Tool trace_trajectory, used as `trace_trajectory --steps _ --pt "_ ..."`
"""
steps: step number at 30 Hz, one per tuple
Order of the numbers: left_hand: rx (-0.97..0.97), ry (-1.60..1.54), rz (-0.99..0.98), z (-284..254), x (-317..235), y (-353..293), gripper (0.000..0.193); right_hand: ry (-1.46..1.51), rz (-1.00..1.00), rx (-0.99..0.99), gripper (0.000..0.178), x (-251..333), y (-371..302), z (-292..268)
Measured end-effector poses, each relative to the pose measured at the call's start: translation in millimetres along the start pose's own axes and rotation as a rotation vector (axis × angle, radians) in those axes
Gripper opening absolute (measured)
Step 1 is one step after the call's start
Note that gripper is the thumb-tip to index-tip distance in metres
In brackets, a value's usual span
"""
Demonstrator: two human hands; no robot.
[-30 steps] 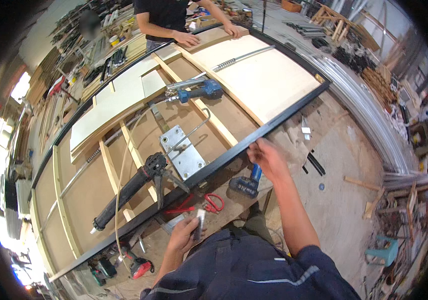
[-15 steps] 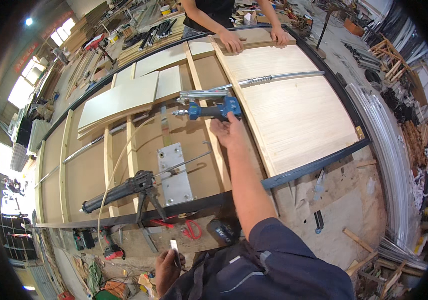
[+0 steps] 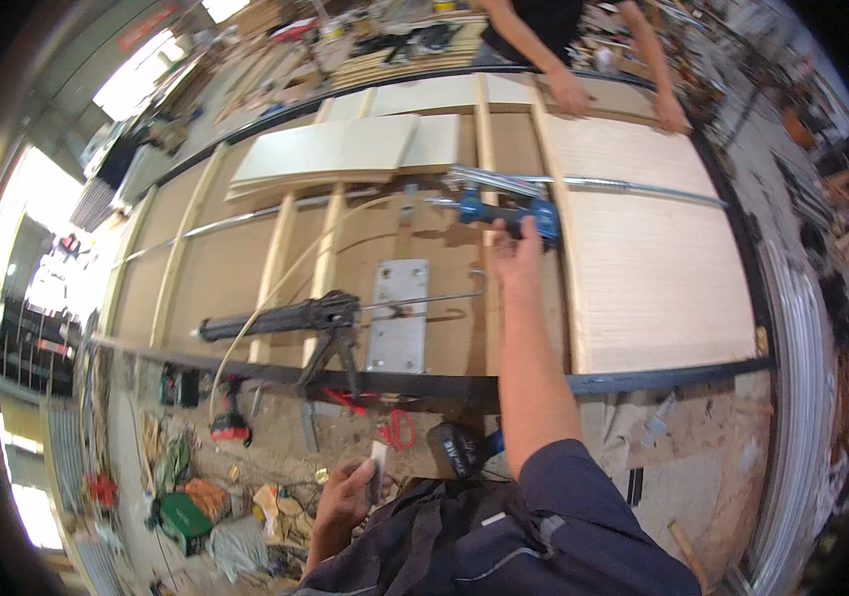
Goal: The person assembles a large wooden frame by marking positions with a red marker, drilling holes with a cordless drill, applying sealant with a caulking gun, and fastening components with a nail gun. The person moves around the workshop to retrieve tools and materials while working on the frame.
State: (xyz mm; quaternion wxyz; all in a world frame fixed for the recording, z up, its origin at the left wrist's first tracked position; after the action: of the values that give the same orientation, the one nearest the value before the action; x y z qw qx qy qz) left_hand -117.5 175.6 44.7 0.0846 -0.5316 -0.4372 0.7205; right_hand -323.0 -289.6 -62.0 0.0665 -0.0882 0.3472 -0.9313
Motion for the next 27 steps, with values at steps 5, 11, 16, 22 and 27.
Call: trace_trajectory --steps 5,11,16,22,27 --pt "0.024 0.001 -0.039 -10 10 -1 0.033 0.087 0.112 0.043 0.054 -1 19 0" --pt "-0.051 -0.132 -0.017 -43 18 -14 0.035 -0.204 -0.036 -0.115 0.042 2 22 14" --pt "-0.127 -0.173 0.004 -67 12 -15 0.038 -0.289 -0.089 -0.163 0.032 22 16 57" --pt "0.031 -0.333 0.336 -100 -77 -47 0.031 -0.280 -0.279 0.121 0.026 38 -130 61" --pt "0.221 -0.086 0.341 -96 -135 -18 0.032 -0.406 -0.173 0.400 0.036 67 -248 -14"
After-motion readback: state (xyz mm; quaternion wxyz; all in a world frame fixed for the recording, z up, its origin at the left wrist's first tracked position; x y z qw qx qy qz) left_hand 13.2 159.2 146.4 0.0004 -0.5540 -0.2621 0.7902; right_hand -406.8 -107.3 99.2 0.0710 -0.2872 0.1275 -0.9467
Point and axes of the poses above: each hand's wrist, its own y-axis towards the middle knuckle, its own z-axis out of the palm, x = y × z, the point moved 6 cm from there along y, towards the middle knuckle, and after that the axes turned 11 degrees about -x, right-handed, at the moved point
